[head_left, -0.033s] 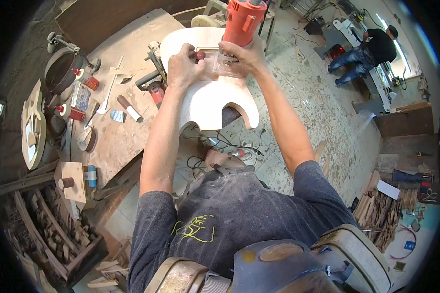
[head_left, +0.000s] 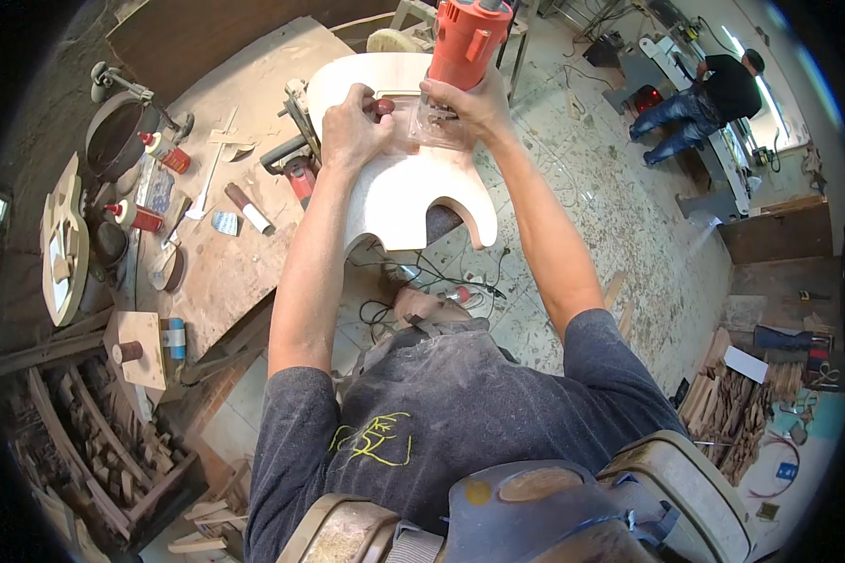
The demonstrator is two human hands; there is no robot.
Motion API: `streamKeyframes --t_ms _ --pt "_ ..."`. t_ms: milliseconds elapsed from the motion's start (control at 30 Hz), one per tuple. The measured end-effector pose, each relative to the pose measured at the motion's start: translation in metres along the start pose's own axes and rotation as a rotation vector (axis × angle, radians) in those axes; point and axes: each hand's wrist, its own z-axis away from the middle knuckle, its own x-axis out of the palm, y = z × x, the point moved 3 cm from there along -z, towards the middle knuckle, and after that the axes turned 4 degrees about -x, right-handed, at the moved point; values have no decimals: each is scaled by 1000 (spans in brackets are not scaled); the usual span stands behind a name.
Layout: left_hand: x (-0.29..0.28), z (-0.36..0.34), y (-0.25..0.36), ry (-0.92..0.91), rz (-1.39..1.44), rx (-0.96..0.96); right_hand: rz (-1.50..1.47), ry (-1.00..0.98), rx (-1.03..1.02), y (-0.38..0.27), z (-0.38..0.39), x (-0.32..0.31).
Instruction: The person routes channels into a wooden guitar body using a handheld router, periodically lifting the tool to reposition the workpiece or check the depth of the cut.
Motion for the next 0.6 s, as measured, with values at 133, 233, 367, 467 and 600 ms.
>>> streamKeyframes --t_ms 133,233,367,467,600 --pt "0 1 1 -28 9 -1 42 24 -24 0 1 -1" --pt "-1 2 4 26 -19 45 36 10 -6 4 2 -2" --pt "-3 3 6 -34 12 -1 14 13 -18 2 3 -1" --pt "-4 3 7 -38 1 -2 18 8 -5 1 4 -1" --pt "-5 4 7 -43 10 -7 -8 2 0 1 6 0"
